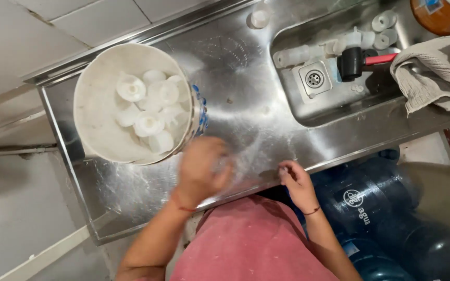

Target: Transferring and inspecting white plastic bottle caps from a bucket into a sink area for processing.

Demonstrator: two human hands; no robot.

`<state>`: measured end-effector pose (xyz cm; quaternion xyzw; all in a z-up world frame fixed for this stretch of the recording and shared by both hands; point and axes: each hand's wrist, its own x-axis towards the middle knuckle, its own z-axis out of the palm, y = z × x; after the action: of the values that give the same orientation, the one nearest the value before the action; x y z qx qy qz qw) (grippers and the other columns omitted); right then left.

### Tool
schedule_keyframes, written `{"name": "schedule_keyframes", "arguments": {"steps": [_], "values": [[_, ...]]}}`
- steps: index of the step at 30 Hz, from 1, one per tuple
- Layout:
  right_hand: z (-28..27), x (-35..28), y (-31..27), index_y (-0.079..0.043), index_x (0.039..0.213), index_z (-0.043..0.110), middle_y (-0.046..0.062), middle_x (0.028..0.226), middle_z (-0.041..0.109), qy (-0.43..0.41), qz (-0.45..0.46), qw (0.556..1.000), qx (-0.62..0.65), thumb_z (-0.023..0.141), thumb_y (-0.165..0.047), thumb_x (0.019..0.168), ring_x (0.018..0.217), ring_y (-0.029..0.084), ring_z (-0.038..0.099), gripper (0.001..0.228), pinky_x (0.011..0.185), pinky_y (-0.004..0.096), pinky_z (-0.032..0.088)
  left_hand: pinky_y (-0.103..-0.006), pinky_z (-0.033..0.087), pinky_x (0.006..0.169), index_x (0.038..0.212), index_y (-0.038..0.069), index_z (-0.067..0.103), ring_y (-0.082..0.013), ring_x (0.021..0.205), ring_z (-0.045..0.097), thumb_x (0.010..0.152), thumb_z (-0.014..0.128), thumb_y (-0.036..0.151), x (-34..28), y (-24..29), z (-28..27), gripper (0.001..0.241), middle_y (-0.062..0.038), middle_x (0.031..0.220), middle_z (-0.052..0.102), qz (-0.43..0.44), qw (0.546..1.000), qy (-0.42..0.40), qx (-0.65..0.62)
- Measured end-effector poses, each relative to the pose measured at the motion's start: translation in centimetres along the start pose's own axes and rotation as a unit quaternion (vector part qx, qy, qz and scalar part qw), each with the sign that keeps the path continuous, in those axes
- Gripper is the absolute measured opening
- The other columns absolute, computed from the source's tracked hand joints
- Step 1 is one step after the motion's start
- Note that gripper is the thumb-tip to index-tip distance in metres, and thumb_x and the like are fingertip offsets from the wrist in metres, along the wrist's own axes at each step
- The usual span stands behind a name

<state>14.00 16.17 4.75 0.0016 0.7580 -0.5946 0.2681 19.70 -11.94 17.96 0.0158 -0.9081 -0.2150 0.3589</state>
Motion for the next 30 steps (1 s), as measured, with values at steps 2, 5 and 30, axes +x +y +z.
{"name": "schedule_keyframes", "arguments": {"steps": [2, 5, 30], "values": [[-0.8, 2.0, 0.6, -0.003, 0.113, 0.069, 0.013, 0.088, 0.069, -0.041, 0.018, 0.999, -0.02, 0.064, -0.007, 0.092, 0.072, 0.018, 0.064, 0.021, 0.071, 0.033, 0.054, -0.0409, 0.055, 0.087, 0.099, 0.008, 0.07, -0.0315, 0.096, 0.07, 0.08, 0.077, 0.022, -2.2, 0.2, 6.7, 0.025, -0.011, 0.102, 0.07, 0.0, 0.992, -0.09, -0.089], [-1.9, 5.1, 0.7, -0.002, 0.099, 0.063, 0.015, 0.11, 0.066, -0.062, 0.009, 0.998, 0.025, 0.056, 0.008, 0.083, 0.085, 0.02, 0.065, 0.02, 0.079, 0.035, 0.052, -0.0495, 0.054, 0.093, 0.124, -0.007, 0.059, -0.0459, 0.106, 0.065, 0.086, 0.07, 0.009, -3.1, -3.6, 15.0, 0.043, -0.031, 0.114, 0.062, -0.105, 0.982, -0.153, -0.027], [-19.6, 17.4, 1.9, -0.01, 0.1, 0.062, 0.013, 0.09, 0.061, 0.119, 0.137, 0.844, 0.505, 0.056, -0.004, 0.094, 0.073, 0.021, 0.054, 0.011, 0.061, 0.03, 0.042, -0.0422, 0.05, 0.091, 0.111, 0.013, 0.069, -0.0267, 0.109, 0.064, 0.09, 0.068, 0.038, 1.4, 0.8, 30.1, 0.032, -0.007, 0.107, 0.068, -0.105, 0.91, -0.401, 0.017]]}}
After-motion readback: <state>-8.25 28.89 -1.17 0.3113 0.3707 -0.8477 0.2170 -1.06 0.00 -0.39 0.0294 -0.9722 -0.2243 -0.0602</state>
